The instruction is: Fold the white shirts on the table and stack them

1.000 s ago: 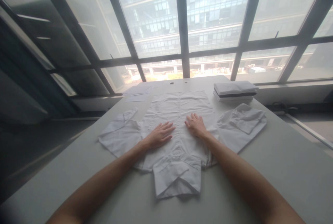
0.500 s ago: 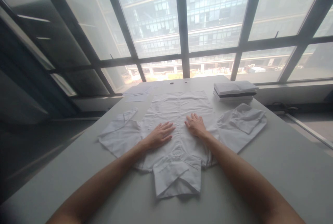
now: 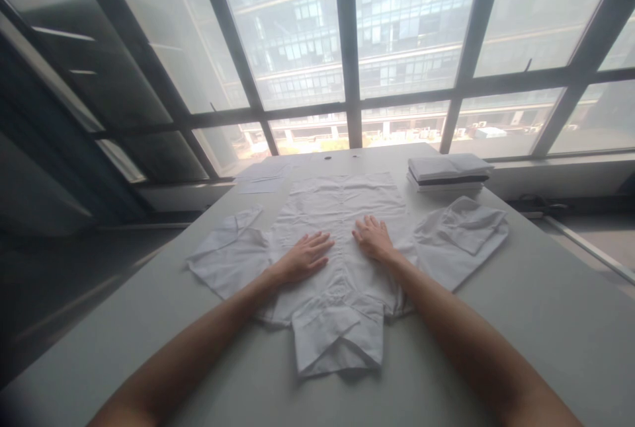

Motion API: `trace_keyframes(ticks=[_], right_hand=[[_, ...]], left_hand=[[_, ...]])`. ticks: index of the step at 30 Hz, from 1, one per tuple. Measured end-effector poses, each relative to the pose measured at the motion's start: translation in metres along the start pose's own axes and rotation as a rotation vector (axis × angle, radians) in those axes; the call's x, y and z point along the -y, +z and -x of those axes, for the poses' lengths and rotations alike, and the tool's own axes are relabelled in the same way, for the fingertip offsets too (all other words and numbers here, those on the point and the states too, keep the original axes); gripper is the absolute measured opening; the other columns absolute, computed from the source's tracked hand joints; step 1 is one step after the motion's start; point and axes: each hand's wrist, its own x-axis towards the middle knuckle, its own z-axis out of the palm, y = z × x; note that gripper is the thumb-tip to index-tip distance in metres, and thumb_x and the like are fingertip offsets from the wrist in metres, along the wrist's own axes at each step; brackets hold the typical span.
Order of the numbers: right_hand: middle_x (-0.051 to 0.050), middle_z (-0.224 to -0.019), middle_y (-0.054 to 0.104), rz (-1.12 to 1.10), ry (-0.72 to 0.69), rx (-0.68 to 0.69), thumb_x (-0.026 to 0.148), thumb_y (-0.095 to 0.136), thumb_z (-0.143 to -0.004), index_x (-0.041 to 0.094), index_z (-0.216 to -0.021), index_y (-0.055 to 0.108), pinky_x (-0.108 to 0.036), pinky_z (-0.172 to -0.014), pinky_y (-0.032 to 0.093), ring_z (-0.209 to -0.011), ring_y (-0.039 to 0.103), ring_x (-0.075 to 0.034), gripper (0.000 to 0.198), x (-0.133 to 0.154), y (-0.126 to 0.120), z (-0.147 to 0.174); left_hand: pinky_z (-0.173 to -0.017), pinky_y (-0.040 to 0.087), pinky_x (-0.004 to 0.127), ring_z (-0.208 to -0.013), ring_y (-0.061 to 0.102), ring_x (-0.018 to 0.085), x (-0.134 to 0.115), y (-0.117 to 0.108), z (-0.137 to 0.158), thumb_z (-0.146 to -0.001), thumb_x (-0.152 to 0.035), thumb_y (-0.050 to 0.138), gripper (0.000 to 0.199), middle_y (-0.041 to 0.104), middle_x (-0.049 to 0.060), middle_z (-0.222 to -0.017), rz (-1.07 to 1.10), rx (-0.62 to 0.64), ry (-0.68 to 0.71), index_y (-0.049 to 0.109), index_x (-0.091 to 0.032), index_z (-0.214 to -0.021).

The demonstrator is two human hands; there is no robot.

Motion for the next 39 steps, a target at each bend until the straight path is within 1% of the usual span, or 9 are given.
trace_keyframes(ticks=[8, 14, 18, 23, 32, 39], right_hand=[[-0.017, -0.168, 0.031, -0.011, -0.003, -0.008, 0.044, 0.034, -0.108, 0.018, -0.158, 0.043, -0.055, -0.124, 0.018, -0.157, 0.023, -0.033, 0.056, -0.0005, 0.0008, -0.0001], [-0.017, -0.168, 0.033, -0.012, -0.005, -0.017, 0.043, 0.034, -0.108, 0.018, -0.157, 0.044, -0.055, -0.124, 0.019, -0.156, 0.025, -0.033, 0.055, -0.0003, 0.0000, 0.0007], [-0.018, -0.167, 0.033, -0.016, -0.008, -0.024, 0.043, 0.034, -0.108, 0.018, -0.156, 0.045, -0.056, -0.123, 0.020, -0.156, 0.025, -0.034, 0.055, 0.0000, 0.0000, 0.0014], [-0.018, -0.167, 0.033, -0.022, -0.010, -0.026, 0.043, 0.035, -0.108, 0.017, -0.157, 0.044, -0.056, -0.124, 0.019, -0.156, 0.025, -0.034, 0.056, -0.0001, 0.0004, 0.0007], [-0.017, -0.168, 0.032, -0.004, 0.001, -0.004, 0.043, 0.033, -0.108, 0.019, -0.158, 0.043, -0.054, -0.124, 0.018, -0.156, 0.024, -0.033, 0.056, 0.0007, -0.0011, 0.0010], [-0.017, -0.168, 0.032, 0.003, 0.002, -0.002, 0.044, 0.032, -0.108, 0.019, -0.158, 0.043, -0.054, -0.124, 0.017, -0.156, 0.024, -0.032, 0.056, 0.0010, -0.0019, 0.0016]], left_hand=[[-0.125, 0.021, 0.057, -0.157, 0.025, 0.031, 0.0008, 0.0010, 0.0002, -0.108, -0.055, 0.036, 0.057, 0.032, 0.006, -0.169, -0.004, 0.004, -0.003, 0.042, -0.029, -0.159], [-0.125, 0.021, 0.057, -0.157, 0.025, 0.031, 0.0017, 0.0014, 0.0001, -0.108, -0.055, 0.036, 0.059, 0.032, 0.007, -0.169, 0.007, -0.005, 0.000, 0.041, -0.027, -0.160], [-0.126, 0.022, 0.056, -0.157, 0.024, 0.031, 0.0017, 0.0014, -0.0001, -0.108, -0.055, 0.037, 0.059, 0.032, 0.007, -0.169, 0.010, -0.008, -0.001, 0.042, -0.029, -0.160], [-0.126, 0.020, 0.056, -0.158, 0.022, 0.031, 0.0007, -0.0001, -0.0004, -0.108, -0.056, 0.036, 0.059, 0.029, 0.007, -0.170, 0.008, 0.010, -0.008, 0.040, -0.029, -0.161], [-0.126, 0.018, 0.056, -0.158, 0.021, 0.031, 0.0012, -0.0004, -0.0004, -0.108, -0.058, 0.034, 0.060, 0.028, 0.007, -0.170, 0.001, 0.022, -0.013, 0.039, -0.029, -0.161], [-0.126, 0.020, 0.056, -0.158, 0.023, 0.031, 0.0013, 0.0004, -0.0007, -0.108, -0.057, 0.036, 0.059, 0.030, 0.006, -0.170, 0.006, 0.008, -0.014, 0.040, -0.031, -0.160]])
